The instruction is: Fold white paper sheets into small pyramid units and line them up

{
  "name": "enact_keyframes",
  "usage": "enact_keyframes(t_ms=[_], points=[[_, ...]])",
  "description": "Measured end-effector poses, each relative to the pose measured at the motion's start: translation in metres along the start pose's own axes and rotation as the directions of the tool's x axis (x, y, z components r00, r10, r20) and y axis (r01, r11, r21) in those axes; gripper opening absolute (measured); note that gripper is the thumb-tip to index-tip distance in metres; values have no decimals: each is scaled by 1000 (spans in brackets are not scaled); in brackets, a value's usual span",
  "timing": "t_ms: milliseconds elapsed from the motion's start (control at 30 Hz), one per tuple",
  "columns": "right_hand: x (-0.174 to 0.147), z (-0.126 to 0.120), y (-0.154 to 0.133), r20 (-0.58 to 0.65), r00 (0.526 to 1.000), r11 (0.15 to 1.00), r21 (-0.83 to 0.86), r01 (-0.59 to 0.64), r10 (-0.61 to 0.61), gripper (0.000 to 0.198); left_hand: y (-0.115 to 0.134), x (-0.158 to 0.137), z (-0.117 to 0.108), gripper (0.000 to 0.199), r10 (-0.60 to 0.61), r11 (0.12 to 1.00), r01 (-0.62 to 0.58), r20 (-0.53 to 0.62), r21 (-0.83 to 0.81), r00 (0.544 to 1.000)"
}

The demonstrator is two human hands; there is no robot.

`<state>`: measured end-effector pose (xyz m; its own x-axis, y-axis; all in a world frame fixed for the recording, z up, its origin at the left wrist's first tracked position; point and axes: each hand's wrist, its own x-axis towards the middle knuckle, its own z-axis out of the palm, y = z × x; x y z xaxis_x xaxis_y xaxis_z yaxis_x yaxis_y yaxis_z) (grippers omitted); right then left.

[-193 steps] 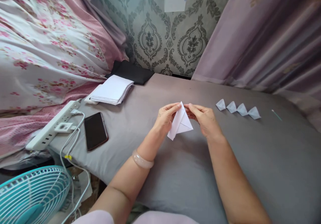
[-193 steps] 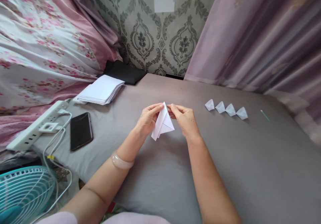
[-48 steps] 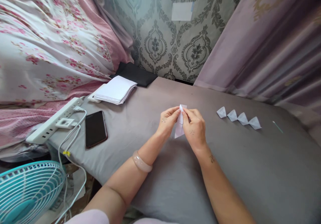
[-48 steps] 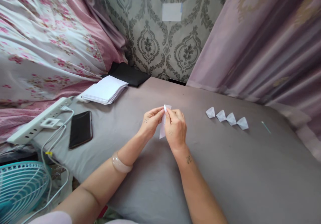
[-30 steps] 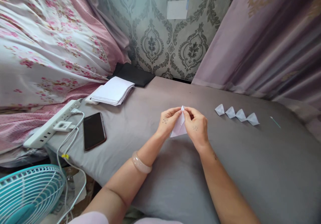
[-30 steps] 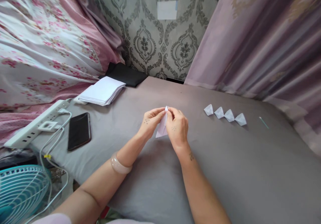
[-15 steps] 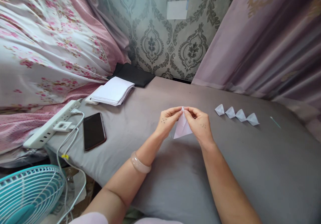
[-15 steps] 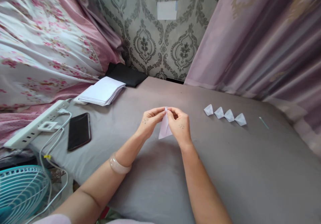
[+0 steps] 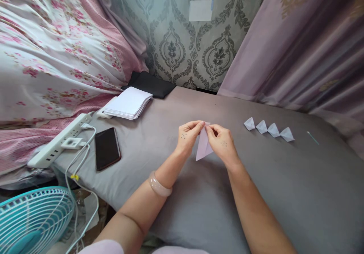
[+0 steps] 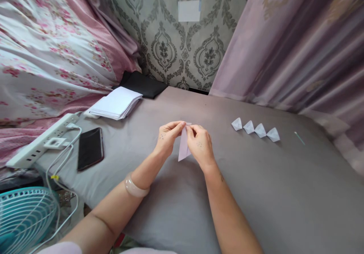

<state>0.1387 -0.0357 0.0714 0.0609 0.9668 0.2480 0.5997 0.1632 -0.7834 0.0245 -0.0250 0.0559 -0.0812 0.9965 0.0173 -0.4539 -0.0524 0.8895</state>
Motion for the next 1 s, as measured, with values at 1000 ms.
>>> enact_keyframes(t_ms=[1000], points=[[4, -24, -5, 347, 908, 865, 353, -357, 233, 36, 0, 8, -11, 20, -76, 991, 93, 165, -97, 983]])
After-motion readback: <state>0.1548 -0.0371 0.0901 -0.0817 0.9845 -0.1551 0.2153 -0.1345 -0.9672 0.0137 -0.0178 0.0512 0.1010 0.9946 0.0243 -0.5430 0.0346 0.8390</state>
